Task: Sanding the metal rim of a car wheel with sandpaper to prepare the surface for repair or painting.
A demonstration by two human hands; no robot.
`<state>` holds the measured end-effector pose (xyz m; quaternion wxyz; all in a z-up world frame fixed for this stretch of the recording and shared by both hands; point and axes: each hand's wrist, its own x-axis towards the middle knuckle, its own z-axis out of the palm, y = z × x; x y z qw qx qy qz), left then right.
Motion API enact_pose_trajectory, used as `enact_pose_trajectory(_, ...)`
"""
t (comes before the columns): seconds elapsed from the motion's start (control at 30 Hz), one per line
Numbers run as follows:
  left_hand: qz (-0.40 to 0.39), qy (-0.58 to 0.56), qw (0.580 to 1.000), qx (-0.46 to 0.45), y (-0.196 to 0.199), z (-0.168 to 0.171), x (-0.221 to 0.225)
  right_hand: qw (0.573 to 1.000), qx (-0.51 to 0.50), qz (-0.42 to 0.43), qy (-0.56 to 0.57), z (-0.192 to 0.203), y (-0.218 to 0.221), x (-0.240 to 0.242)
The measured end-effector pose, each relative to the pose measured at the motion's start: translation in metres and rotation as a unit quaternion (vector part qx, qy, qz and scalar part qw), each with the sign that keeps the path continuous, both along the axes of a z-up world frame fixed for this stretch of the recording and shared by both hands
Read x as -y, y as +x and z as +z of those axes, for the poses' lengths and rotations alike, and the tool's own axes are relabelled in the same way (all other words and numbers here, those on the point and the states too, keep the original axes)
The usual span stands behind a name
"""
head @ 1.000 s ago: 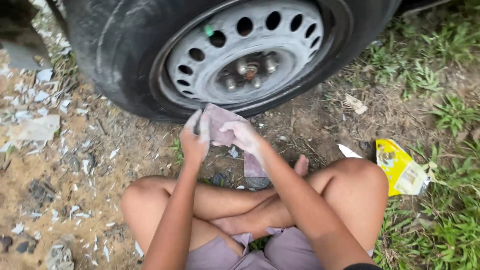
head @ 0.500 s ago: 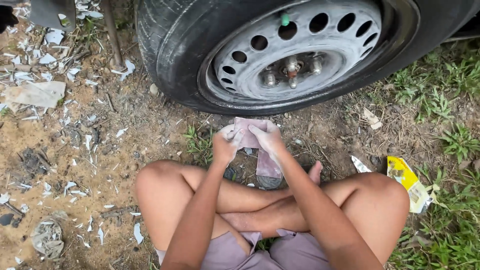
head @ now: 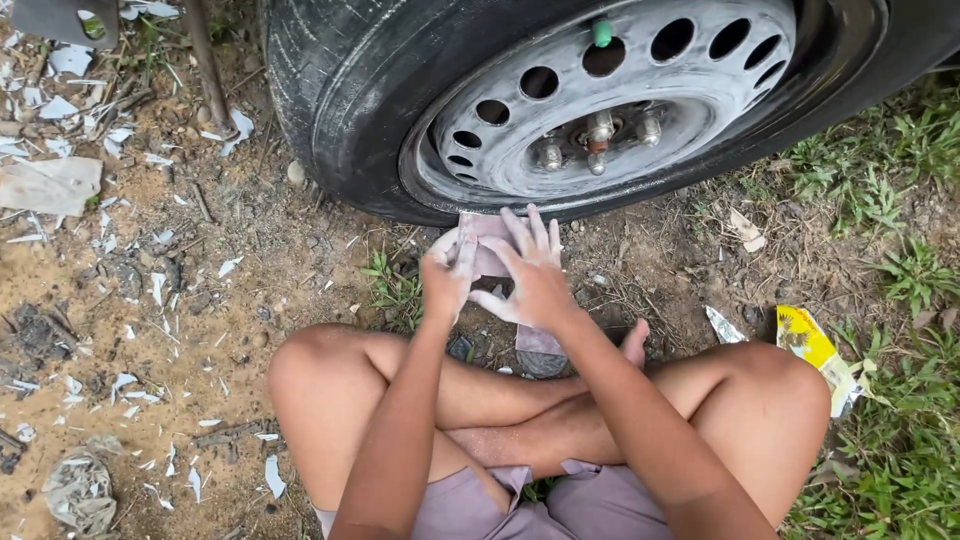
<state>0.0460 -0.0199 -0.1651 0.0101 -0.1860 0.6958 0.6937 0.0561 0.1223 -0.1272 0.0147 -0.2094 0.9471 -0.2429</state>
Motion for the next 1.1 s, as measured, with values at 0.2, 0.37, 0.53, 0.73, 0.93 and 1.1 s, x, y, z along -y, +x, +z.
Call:
enact_pose_trajectory(0.2,-0.077,0.022,0.996,-0.025,-0.002,-0.009,-0.001,0.981,-0.066,-0.116,0.138,-0.068,-0.017,-0.004)
enact_pose_trajectory(0.37,-0.089,0.026,0.994,-0.054,-0.007,-0.01,-0.006,0.988,-0.112,-0.093,0.053,-0.089,-0.023,-0.007)
enact_pose_trajectory(0.53,-0.104,0.028,0.993,-0.05,-0.009,-0.016,-0.004,0.985,-0.11,-0.13,0.034,-0.115,-0.049,-0.013)
enact_pose_trajectory(0.73,-0.188,-0.136,0.971,0.062,-0.005,-0.022,0.0,0.92,-0.392,-0.027,-0.002,-0.134,-0.077,-0.006)
enact_pose_trajectory(0.93,-0.419,-0.439,0.776,0.172,-0.002,-0.112,-0.018,0.935,-0.271,-0.117,-0.195,-0.132,-0.082,0.061)
enact_pose_trajectory(1.1,-0.413,-0.439,0.778,0.176,-0.003,-0.094,-0.002,0.942,-0.325,-0.078,0.007,-0.166,-0.093,0.002)
